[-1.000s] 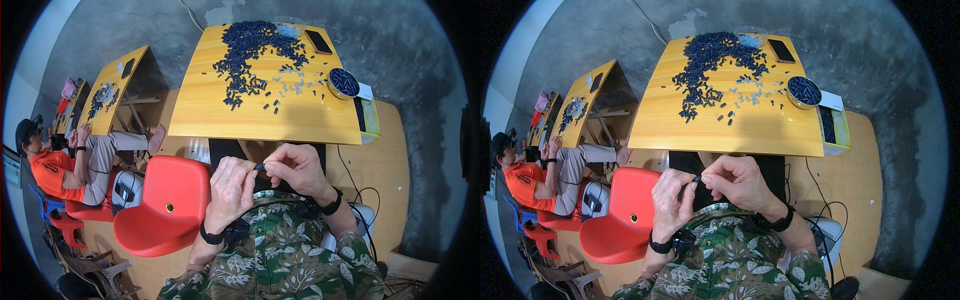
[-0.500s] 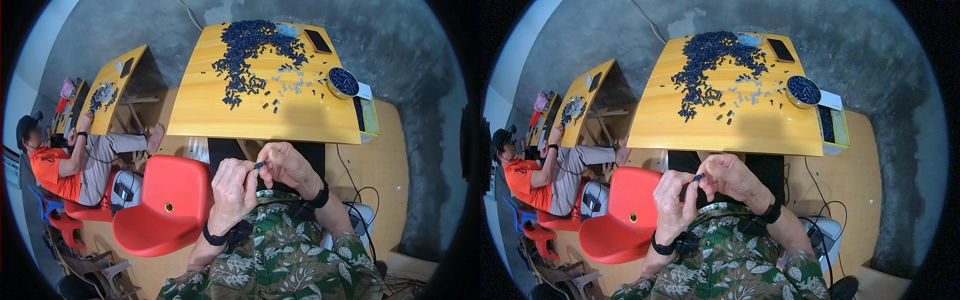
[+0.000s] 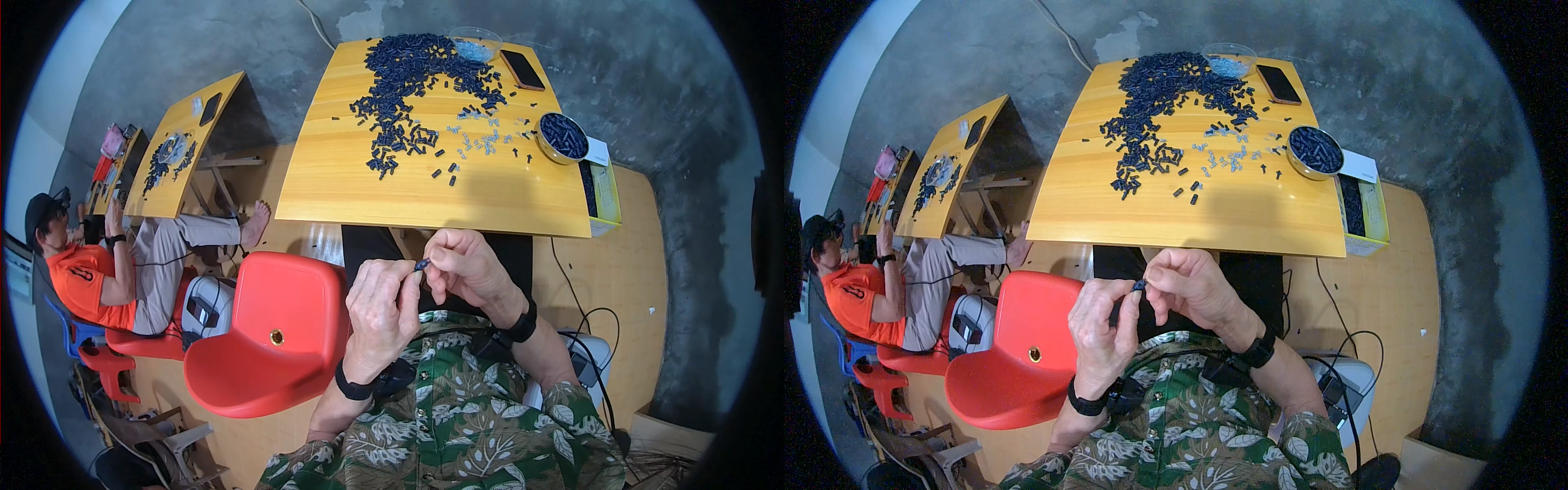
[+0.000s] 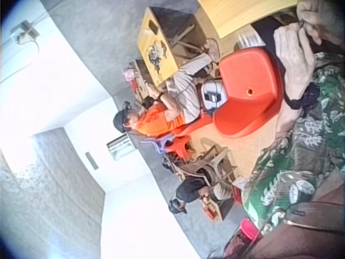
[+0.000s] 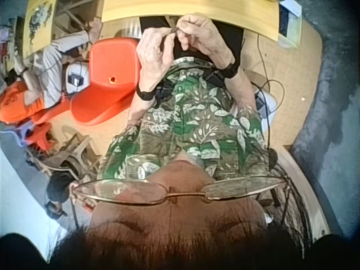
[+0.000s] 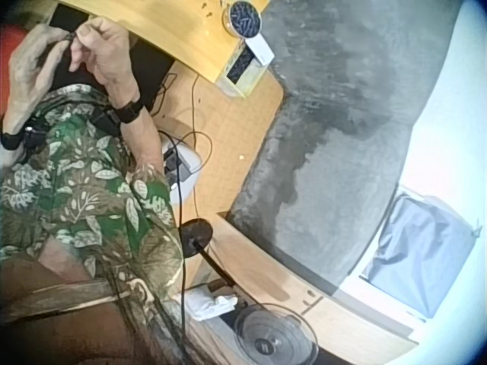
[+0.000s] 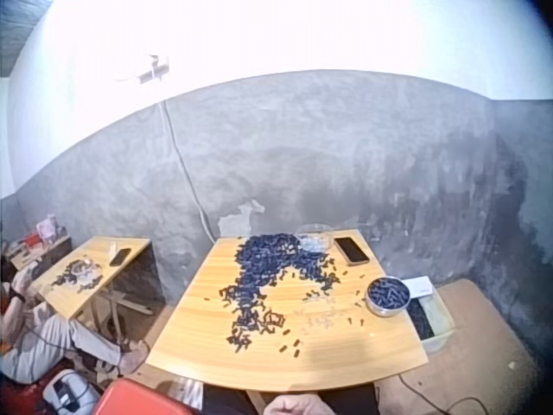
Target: Manually picking and sorting small black and grey plastic pins from a pile into a separate collection on a table.
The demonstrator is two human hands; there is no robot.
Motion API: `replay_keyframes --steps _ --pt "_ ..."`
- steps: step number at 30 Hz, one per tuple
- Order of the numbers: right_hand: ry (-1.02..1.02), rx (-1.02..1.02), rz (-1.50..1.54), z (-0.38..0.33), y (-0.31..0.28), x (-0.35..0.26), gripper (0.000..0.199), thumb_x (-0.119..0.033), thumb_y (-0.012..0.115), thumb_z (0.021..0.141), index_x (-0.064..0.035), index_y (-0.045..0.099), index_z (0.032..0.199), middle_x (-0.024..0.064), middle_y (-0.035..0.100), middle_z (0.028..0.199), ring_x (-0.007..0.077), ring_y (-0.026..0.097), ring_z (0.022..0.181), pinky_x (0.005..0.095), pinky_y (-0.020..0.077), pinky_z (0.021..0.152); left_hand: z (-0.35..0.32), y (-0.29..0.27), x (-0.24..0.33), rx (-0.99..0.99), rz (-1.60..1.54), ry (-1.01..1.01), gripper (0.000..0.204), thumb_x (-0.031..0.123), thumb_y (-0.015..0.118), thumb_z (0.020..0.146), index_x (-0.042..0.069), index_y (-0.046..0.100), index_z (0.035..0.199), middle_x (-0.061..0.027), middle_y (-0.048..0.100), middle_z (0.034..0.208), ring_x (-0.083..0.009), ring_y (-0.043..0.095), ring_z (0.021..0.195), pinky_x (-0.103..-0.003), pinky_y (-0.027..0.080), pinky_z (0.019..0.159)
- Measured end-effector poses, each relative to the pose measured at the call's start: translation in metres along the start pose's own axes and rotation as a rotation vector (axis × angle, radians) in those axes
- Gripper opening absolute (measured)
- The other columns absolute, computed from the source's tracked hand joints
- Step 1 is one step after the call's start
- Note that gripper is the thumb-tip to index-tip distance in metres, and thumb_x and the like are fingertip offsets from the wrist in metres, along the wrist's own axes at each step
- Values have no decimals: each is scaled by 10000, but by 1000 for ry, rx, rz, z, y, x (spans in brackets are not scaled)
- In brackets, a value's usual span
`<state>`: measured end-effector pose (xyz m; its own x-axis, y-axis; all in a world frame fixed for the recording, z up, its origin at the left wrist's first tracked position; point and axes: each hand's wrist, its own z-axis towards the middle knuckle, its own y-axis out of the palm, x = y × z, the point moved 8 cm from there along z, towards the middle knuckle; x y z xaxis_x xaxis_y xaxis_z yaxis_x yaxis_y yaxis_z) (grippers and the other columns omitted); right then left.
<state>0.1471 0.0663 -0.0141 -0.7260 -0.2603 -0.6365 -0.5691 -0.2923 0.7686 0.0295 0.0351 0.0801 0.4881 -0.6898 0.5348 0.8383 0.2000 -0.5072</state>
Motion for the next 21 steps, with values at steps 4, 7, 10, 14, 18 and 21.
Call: replay_keyframes --steps 4,7,10,14,18,21 --pt "-20 26 -65 -1 2 0 162 -138 621 970 24 628 967 95 660 782 159 646 573 288 576 531 -1 -1 -1 6 12 3 126 -45 693 802 11 627 893 -108 623 773 -268 590 664 -360 467 588" --pt "-60 14 -57 0 1 3 159 -138 621 970 20 621 975 86 659 779 157 642 575 285 573 536 -5 2 -3 21 22 -29 120 -43 690 804 10 623 889 -108 621 770 -267 589 661 -361 465 585" --pt "-16 19 22 4 -3 10 157 -143 627 966 12 612 993 78 659 781 155 643 579 280 569 540 -8 5 -9 28 22 -37 120 -43 690 805 8 619 888 -105 618 767 -264 589 660 -360 462 582" --pt "68 -24 94 4 -1 14 242 -240 624 978 0 602 1008 65 652 777 137 634 594 267 559 537 -5 5 -10 27 0 -29 122 -43 693 805 8 627 893 -102 613 753 -260 587 653 -356 463 585" --pt "130 -64 21 1 0 11 381 -371 646 958 0 594 1029 50 634 769 106 616 606 251 537 515 -3 6 -9 5 -96 -20 129 -48 704 793 0 657 903 -108 624 829 -247 600 748 -340 481 650" --pt "226 -84 -37 -3 -2 18 390 -397 689 924 -28 586 999 22 601 773 68 574 589 218 484 483 -3 8 -8 -18 -120 -21 146 -53 707 783 0 681 916 -115 629 903 -248 602 827 -336 489 699"
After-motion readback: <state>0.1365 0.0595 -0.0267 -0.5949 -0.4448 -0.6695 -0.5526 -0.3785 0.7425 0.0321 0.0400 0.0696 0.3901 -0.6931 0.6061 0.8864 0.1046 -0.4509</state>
